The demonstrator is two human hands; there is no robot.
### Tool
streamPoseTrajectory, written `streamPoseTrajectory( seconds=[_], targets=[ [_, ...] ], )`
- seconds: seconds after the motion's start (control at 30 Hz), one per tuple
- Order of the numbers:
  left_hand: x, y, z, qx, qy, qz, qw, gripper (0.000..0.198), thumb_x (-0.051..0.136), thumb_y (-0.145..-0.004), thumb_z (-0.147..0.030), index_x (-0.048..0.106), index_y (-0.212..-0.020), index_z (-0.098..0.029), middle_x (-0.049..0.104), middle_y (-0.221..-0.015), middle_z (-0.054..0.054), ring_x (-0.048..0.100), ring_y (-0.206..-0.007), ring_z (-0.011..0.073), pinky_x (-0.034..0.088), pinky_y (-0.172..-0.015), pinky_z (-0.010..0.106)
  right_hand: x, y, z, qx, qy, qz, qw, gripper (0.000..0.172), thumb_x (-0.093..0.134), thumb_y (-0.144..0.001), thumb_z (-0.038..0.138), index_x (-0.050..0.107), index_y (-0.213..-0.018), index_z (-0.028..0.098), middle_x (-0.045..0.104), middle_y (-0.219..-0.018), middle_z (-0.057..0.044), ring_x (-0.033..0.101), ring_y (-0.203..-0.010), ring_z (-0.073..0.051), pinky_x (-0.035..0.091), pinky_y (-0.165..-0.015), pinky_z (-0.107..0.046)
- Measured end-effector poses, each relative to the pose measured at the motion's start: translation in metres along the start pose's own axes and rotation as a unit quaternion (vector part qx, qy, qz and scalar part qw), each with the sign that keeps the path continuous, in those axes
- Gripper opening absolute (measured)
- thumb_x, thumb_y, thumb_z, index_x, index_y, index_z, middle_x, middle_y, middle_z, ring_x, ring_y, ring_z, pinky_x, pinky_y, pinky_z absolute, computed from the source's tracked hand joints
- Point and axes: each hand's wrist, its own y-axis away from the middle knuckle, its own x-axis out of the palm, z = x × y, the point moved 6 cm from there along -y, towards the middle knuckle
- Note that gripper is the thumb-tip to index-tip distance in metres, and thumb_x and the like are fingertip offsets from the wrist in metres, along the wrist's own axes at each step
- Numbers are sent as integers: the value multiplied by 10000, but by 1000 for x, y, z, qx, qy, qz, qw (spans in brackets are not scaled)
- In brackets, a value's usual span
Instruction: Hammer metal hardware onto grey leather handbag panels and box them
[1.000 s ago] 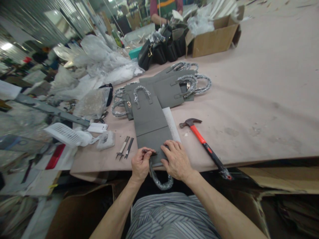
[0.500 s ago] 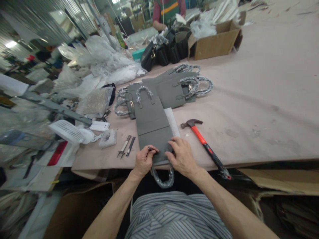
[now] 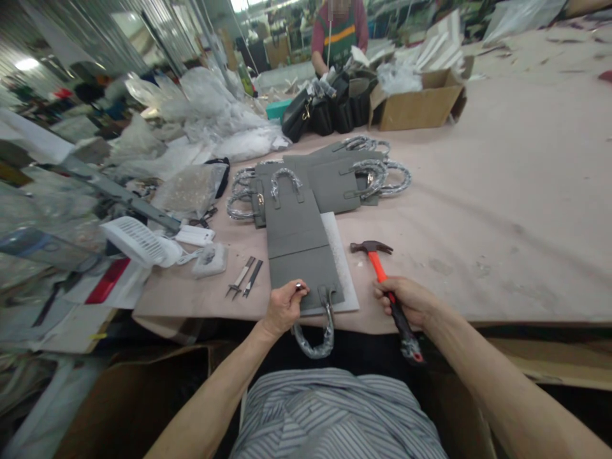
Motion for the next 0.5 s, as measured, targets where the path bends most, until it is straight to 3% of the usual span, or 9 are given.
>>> streamPoseTrajectory(
  seconds=[0.1, 0.2, 0.27, 0.33, 0.43, 0.5],
  targets=[
    [1, 1, 0, 7, -4, -9, 1000, 170, 489, -981, -210, 654, -945, -188, 731, -786, 47, 704, -696, 156, 558, -657, 243, 14, 28, 25, -25, -58, 32, 997, 212, 469, -886, 406, 430, -755, 244, 390, -564, 69, 339, -410, -101, 327, -402, -226],
    [2, 2, 1, 5, -2, -11, 1000, 160, 499, -974, -197, 655, -943, -186, 737, -799, 51, 709, -703, 159, 562, -661, 244, 14, 64, 58, -177, -17, -37, 983, 365, 382, -950, 567, 445, -785, 249, 417, -559, 61, 378, -424, -115, 296, -403, -227],
    [3, 2, 2, 7, -4, -14, 1000, 155, 503, -967, -184, 656, -941, -185, 743, -816, 58, 716, -721, 164, 569, -683, 250, 13, 89, 78, -314, 87, -104, 940, 374, 385, -968, 555, 459, -771, 245, 480, -552, 30, 437, -455, -133, 300, -439, -248],
    [3, 2, 2, 10, -10, -17, 1000, 156, 504, -965, -178, 659, -955, -185, 742, -808, 57, 715, -714, 165, 569, -682, 251, 19, 106, 87, -394, 210, -119, 887, 336, 393, -977, 486, 457, -751, 246, 508, -524, 12, 437, -433, -142, 263, -452, -274],
    [3, 2, 2, 17, -14, -18, 1000, 164, 497, -973, -189, 661, -977, -184, 732, -784, 55, 709, -690, 164, 564, -657, 248, 23, 119, 99, -437, 332, -93, 831, 315, 379, -990, 420, 445, -731, 254, 489, -460, 22, 378, -357, -143, 180, -438, -301],
    [3, 2, 1, 21, -10, -17, 1000, 167, 492, -978, -193, 658, -969, -184, 736, -801, 59, 716, -712, 166, 570, -678, 251, 13, 132, 114, -461, 324, -125, 816, 329, 371, -1011, 430, 446, -740, 260, 476, -452, 37, 373, -345, -142, 191, -424, -296]
  ],
)
